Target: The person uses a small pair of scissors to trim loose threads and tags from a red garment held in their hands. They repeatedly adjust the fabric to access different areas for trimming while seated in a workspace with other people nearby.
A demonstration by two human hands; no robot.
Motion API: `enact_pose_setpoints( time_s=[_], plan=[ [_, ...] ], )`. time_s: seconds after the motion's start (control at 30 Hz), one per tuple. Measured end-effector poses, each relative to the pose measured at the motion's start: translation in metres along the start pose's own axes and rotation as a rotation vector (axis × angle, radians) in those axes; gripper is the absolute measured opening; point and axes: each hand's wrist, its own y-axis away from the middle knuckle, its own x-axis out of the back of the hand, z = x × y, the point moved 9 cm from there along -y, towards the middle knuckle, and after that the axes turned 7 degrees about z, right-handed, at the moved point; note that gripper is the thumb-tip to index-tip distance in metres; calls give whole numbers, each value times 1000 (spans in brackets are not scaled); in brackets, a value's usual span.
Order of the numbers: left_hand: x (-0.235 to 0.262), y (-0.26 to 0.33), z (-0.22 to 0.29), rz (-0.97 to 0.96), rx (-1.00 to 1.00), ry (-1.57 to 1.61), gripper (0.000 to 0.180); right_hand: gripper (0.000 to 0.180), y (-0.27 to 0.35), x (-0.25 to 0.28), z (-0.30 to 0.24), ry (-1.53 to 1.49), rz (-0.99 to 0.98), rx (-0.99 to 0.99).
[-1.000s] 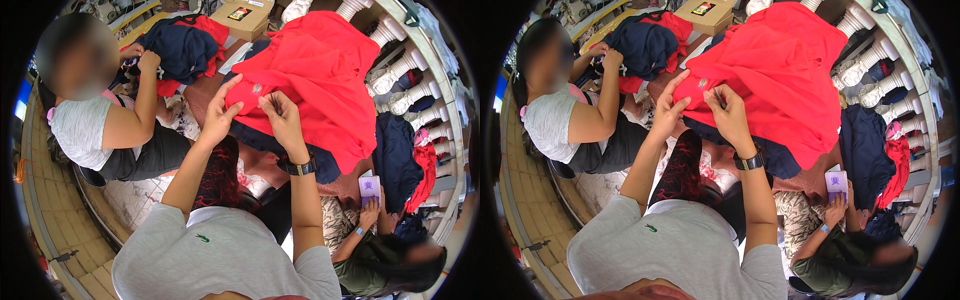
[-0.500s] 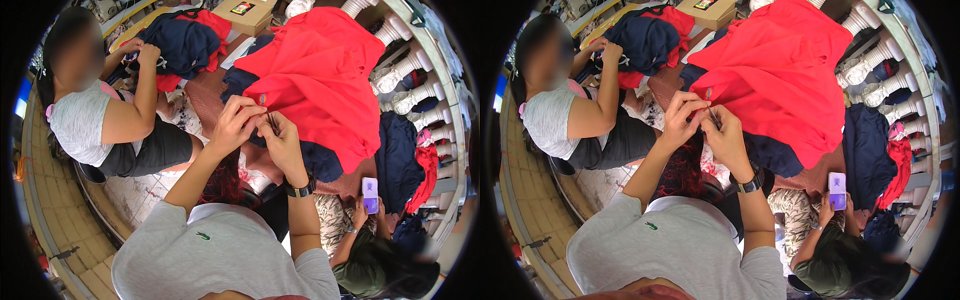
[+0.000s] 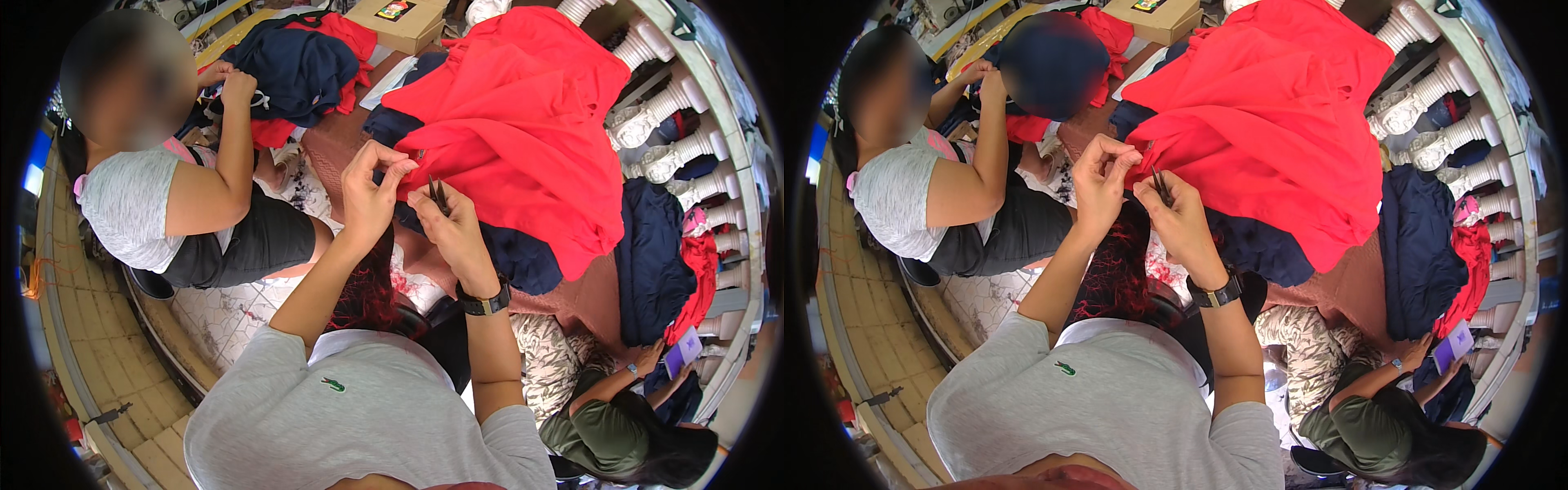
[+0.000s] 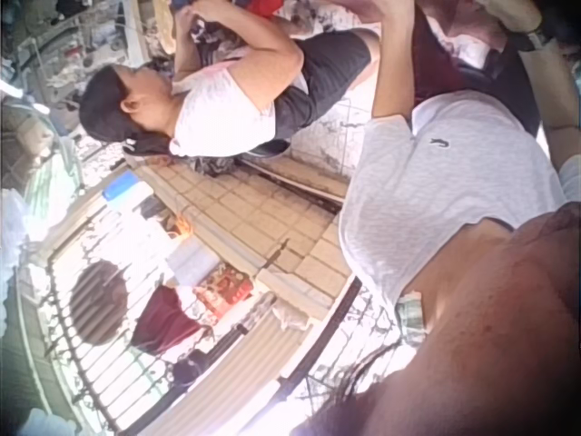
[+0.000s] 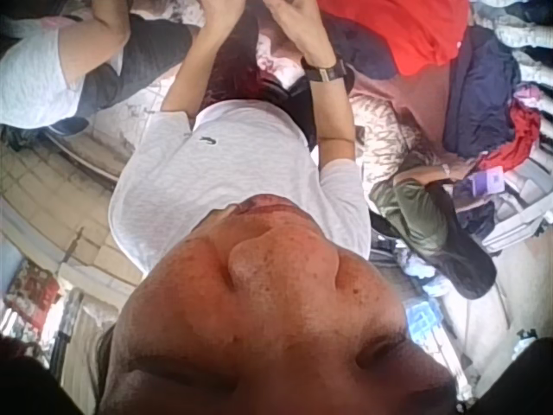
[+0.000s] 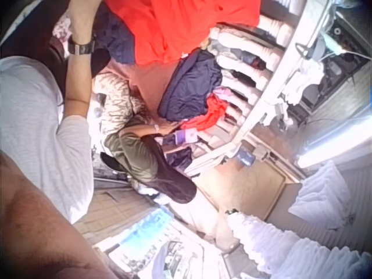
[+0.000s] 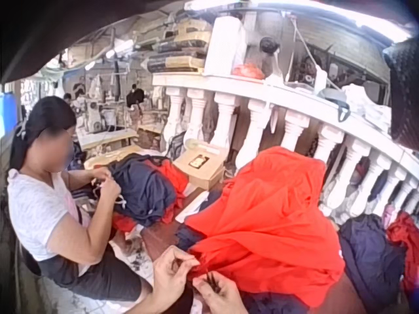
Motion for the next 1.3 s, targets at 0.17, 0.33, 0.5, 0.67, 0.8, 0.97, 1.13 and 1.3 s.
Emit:
enact_pose_setpoints(
  time_s=[0.17,0.33,0.5,0.67,0.8,0.97,1.13,1.3],
  plan=[
    [-3,-1,-10,-18,151,230,8,40,-4,-5,11,-252,-10,-188],
    [-4,2,-2,-116,99,177,7,45,-13,-10,22,-341,-58,-205],
    [-5,1,7,-108,37,130,7,45,-20,-9,20,-350,-22,-170],
    [-6,2,9,-131,55,90,8,44,-20,-10,22,-347,12,-195],
    [-10,25,51,-608,-206,-348,14,45,-9,12,13,-294,51,-121],
    [25,14,87,-646,-108,-239,20,27,19,61,-65,108,320,268],
    [-16,-25,34,-526,-145,-331,35,28,-29,51,-84,746,279,640],
    [-20,-60,58,-380,-207,-243,50,42,-35,64,-151,913,435,979]
  ],
)
